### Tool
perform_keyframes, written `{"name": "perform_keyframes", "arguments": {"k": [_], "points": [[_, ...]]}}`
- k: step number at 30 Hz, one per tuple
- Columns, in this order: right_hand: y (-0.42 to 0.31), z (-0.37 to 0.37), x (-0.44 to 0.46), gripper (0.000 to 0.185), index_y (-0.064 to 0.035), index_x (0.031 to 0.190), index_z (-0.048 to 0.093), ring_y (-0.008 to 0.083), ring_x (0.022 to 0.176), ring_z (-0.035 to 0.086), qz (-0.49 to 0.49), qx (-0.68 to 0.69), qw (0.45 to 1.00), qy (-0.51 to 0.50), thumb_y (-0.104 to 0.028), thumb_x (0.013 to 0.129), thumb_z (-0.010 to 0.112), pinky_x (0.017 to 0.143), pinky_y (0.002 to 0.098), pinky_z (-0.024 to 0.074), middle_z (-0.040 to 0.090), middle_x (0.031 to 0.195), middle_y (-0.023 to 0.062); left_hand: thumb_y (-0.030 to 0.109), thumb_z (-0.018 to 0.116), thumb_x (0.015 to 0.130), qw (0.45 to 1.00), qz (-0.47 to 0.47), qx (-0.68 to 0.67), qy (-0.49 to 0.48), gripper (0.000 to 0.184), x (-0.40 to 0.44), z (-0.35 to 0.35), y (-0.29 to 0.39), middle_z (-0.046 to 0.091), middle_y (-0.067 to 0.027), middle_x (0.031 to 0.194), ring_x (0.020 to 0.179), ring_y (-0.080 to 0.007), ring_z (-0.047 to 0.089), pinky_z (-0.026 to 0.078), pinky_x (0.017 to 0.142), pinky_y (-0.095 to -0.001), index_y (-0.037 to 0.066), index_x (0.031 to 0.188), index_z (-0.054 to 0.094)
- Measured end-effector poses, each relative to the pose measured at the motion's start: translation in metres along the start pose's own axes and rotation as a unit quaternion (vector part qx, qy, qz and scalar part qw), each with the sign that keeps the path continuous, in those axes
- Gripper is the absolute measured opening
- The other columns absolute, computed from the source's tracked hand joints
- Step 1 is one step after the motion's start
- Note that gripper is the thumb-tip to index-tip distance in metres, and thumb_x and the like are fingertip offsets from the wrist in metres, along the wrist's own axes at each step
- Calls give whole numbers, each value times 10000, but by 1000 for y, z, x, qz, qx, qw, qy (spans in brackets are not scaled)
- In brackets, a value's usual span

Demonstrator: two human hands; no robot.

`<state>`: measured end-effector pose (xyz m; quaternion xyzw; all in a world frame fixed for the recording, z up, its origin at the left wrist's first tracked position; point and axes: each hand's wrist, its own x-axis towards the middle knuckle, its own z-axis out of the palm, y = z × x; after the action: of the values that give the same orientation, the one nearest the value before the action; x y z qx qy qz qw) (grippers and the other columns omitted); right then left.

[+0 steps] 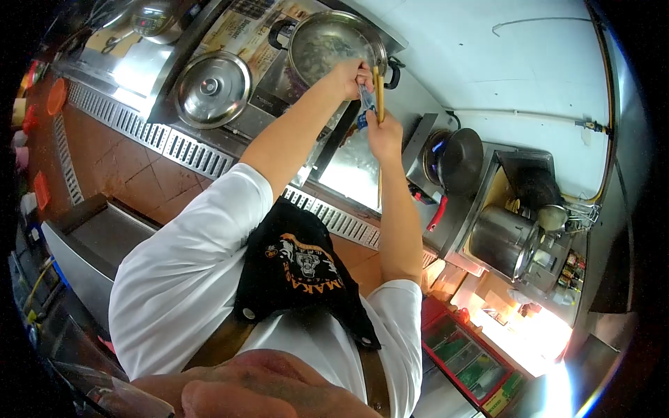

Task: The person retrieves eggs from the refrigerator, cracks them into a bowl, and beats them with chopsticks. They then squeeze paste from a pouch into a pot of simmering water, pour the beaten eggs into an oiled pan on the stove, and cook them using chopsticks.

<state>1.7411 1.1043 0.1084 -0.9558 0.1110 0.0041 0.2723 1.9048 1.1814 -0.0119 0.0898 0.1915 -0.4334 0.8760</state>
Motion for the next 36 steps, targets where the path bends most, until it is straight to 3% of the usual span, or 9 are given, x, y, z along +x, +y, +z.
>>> {"name": "perform_keyframes", "arguments": {"k": [8, 11, 13, 21, 25, 28, 29, 35, 36], "points": [[19, 11, 17, 345, 8, 954, 616, 425, 851, 598, 16, 35, 998, 48, -321, 851, 602, 727, 435, 466, 636, 860, 240, 511, 456, 931, 988, 22, 146, 43, 436, -82, 75, -19, 496, -11, 629, 552, -169, 464, 426, 541, -301, 91, 833, 522], [28, 17, 19, 326, 15, 981, 637, 253, 620, 584, -76, 98, 984, 128, -280, 842, 638, 614, 365, 452, 639, 730, 125, 416, 526, 924, 957, 100, 272, 11, 365, -99, 56, -42, 576, -44, 759, 627, -192, 501, 445, 561, -316, 56, 953, 577], [23, 13, 7, 314, -4, 1004, 647, 149, 557, 530, -1, 145, 989, -8, -280, 855, 632, 539, 296, 425, 636, 748, 63, 329, 596, 897, 934, 205, 294, 5, 319, -131, 36, -53, 612, -36, 824, 648, -152, 526, 435, 568, -265, 40, 1031, 587], [43, -9, -97, 302, -10, 971, 655, 175, 697, 605, 42, 212, 976, -12, -285, 916, 543, 664, 286, 458, 646, 760, 70, 201, 567, 907, 864, 368, 258, 226, 282, -323, -158, -35, 666, -131, 962, 858, -185, 658, 538, 705, -290, -7, 1094, 530], [36, -33, -131, 287, -3, 963, 625, 214, 823, 593, -98, 47, 993, -53, -235, 921, 461, 754, 338, 463, 630, 884, 114, 275, 634, 809, 684, 256, 411, 546, 276, -445, -391, -33, 671, -138, 876, 779, -226, 636, 498, 664, -382, 23, 922, 627], [25, -6, -139, 310, 39, 933, 582, 207, 751, 557, -117, 116, 981, -104, -247, 944, 461, 697, 330, 458, 591, 793, 90, 227, 600, 841, 601, 375, 194, 679, 214, -573, -402, -78, 634, -96, 804, 665, -204, 594, 487, 610, -365, 32, 915, 651], [3, 9, -143, 292, 6, 924, 593, 160, 736, 544, -56, 110, 981, -153, -250, 948, 454, 650, 291, 446, 586, 784, 64, 170, 605, 834, 654, 459, 7, 602, 163, -606, -435, -74, 612, -97, 793, 645, -204, 591, 492, 587, -355, 36, 928, 616], [-81, 75, -191, 203, -99, 1059, 574, 105, 755, 583, 58, 336, 917, -208, -244, 941, 494, 601, 218, 442, 611, 895, 27, 193, 543, 899, 560, 669, -139, 468, 176, -931, -438, 0, 599, -100, 733, 604, -234, 596, 553, 575, -444, 18, 916, 542], [-89, 84, -198, 209, -102, 1087, 560, 116, 787, 598, 53, 353, 907, -222, -238, 941, 499, 625, 225, 460, 616, 936, 30, 210, 639, 845, 487, 650, -105, 574, 240, -994, -454, 14, 610, -106, 800, 649, -224, 604, 505, 562, -407, 18, 980, 587]]}}
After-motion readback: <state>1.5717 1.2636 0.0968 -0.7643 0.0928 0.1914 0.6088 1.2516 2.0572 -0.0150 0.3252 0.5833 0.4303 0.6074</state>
